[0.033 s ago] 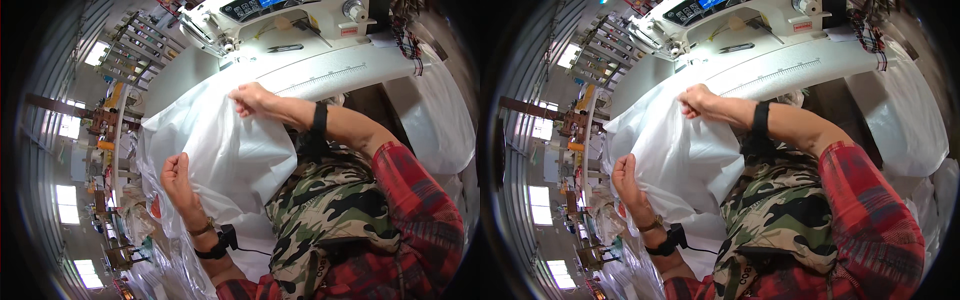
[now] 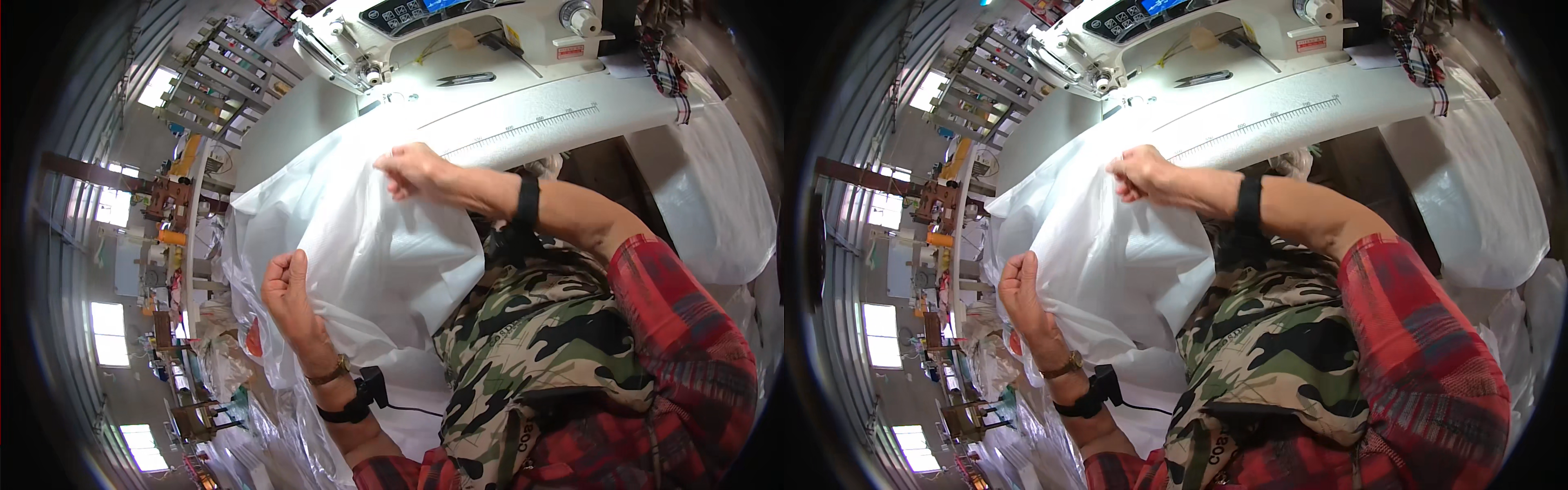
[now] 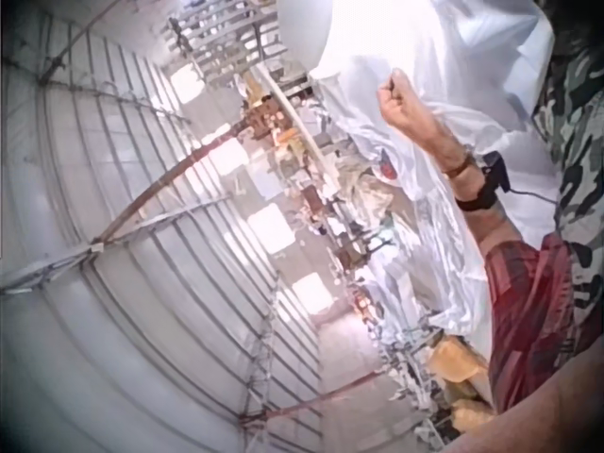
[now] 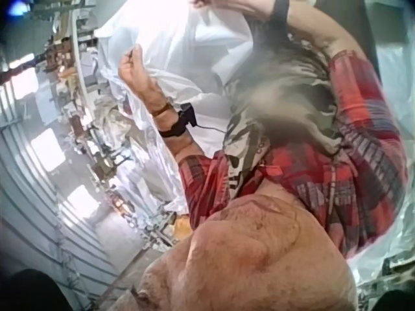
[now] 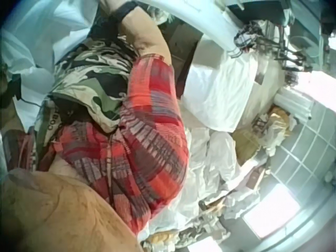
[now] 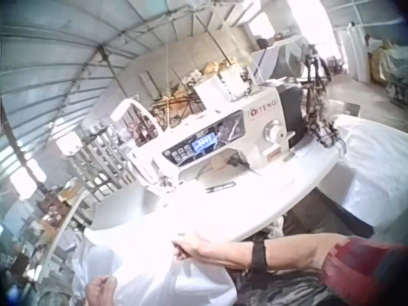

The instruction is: Sewing together large sheets of white plastic using an industrial sewing machine.

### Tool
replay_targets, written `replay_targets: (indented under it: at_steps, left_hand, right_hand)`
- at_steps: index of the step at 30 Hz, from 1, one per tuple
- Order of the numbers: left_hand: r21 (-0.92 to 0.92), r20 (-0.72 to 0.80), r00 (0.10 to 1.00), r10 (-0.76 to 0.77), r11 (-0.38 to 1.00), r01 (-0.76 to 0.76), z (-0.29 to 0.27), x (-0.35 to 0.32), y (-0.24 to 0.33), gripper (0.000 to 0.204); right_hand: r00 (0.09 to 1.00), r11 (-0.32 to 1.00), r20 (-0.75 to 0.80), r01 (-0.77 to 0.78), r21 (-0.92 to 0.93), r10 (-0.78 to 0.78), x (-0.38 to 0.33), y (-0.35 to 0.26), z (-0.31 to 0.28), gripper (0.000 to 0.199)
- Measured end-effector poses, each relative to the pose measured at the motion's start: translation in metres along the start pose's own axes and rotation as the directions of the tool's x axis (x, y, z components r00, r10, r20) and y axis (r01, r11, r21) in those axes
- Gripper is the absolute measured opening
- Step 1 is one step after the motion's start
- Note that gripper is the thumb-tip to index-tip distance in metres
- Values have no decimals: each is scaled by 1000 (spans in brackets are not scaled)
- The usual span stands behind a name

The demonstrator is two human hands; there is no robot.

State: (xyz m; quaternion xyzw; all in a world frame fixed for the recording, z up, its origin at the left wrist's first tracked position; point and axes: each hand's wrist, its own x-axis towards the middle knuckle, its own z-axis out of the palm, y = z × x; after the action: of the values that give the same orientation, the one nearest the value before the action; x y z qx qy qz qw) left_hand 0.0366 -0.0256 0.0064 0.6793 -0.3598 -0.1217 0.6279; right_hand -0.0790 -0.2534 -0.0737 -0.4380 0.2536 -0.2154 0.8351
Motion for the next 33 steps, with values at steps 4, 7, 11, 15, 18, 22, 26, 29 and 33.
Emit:
replay_targets:
  at_steps: [4, 7, 11, 15, 18, 22, 26, 29, 33]
  left_hand:
    - [63, -10, 999, 36, 997, -35, -1, -7, -7, 11]
    - [117, 79, 995, 56, 991, -65, 6, -18, -12, 9]
    - [118, 248, 969, -18, 993, -12, 28, -51, -19, 10]
    - [117, 442, 885, -143, 988, 101, 47, -77, -42, 9]
    - [-54, 492, 851, -181, 970, 237, 58, -90, -58, 8]
    - [-13, 457, 865, -208, 971, 240, 57, -95, -56, 11]
    - [42, 451, 842, -297, 949, 313, 52, -93, -61, 13]
    - [-134, 430, 873, -231, 940, 315, 64, -92, -50, 12]
    - [37, 311, 923, -228, 973, 228, 53, -85, -57, 9]
  right_hand:
    - [986, 999, 158, 50, -2, -49, -52, 27, 5, 16]
    - [937, 988, 319, 152, -9, -142, -90, 37, 1, 15]
    - [816, 902, 558, 342, -262, -147, -133, 33, -2, 19]
    - [786, 710, 607, 494, -502, -117, -149, 36, -2, 20]
    - [758, 485, 633, 619, -618, -159, -151, 47, -3, 16]
    - [685, 276, 719, 719, -638, -119, -157, 53, 2, 16]
    - [602, 257, 791, 786, -563, -110, -158, 54, 7, 16]
    - [467, 82, 871, 884, -459, -155, -150, 63, 8, 15]
    - [511, 142, 725, 849, -509, -462, -147, 54, -11, 19]
